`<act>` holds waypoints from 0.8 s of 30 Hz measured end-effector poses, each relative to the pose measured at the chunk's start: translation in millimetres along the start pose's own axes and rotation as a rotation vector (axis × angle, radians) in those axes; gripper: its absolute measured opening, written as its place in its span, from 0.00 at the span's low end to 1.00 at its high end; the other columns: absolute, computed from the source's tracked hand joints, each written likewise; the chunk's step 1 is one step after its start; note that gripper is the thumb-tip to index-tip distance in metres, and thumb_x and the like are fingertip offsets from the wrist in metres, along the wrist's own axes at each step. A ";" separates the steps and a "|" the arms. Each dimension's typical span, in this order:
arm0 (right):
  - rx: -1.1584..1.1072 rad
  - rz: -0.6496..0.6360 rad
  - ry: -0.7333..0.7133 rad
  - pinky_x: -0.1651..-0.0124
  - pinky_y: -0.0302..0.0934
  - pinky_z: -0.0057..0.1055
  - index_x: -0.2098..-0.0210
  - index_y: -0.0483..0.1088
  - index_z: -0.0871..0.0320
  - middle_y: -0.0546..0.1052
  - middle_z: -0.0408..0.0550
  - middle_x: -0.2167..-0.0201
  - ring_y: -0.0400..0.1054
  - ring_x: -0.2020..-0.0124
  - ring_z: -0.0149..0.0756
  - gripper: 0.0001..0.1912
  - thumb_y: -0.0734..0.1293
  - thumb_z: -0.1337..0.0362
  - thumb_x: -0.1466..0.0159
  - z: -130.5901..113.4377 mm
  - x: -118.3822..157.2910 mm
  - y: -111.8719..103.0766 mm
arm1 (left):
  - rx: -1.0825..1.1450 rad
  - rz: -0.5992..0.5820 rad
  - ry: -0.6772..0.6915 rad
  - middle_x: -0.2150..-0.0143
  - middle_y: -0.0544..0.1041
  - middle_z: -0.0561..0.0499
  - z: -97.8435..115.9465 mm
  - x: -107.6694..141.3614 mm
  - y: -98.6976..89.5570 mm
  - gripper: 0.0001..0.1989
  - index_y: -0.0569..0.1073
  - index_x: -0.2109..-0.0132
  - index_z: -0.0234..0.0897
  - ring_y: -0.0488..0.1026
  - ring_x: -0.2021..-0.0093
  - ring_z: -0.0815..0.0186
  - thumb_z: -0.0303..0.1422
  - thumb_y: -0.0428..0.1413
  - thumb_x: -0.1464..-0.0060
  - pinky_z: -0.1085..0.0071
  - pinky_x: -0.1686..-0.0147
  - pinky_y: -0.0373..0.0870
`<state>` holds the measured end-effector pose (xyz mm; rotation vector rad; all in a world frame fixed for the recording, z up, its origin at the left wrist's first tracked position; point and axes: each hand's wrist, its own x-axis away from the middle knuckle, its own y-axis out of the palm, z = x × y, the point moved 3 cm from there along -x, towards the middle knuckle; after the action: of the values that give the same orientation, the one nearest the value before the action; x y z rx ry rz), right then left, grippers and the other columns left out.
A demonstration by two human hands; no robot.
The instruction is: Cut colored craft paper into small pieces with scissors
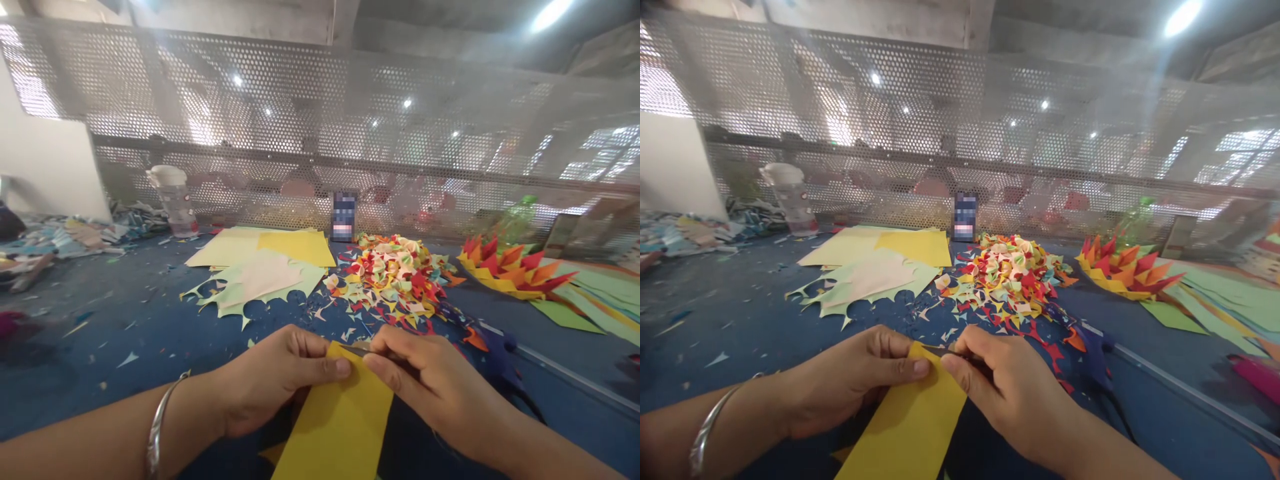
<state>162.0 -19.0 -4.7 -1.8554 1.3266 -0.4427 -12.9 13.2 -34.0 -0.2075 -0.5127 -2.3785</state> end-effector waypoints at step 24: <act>-0.017 -0.001 -0.027 0.77 0.47 0.26 0.70 0.62 0.56 0.62 0.36 0.80 0.52 0.80 0.27 0.14 0.57 0.56 0.31 -0.4 -1.8 2.6 | 0.014 0.006 -0.015 0.67 0.81 0.49 -0.4 0.0 0.6 0.09 0.80 0.66 0.34 0.76 0.70 0.70 0.36 0.61 0.49 0.75 0.67 0.69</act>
<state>159.4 -17.9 -6.2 -1.8694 1.3151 -0.4069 -12.5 12.6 -34.1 -0.2199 -0.5352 -2.3686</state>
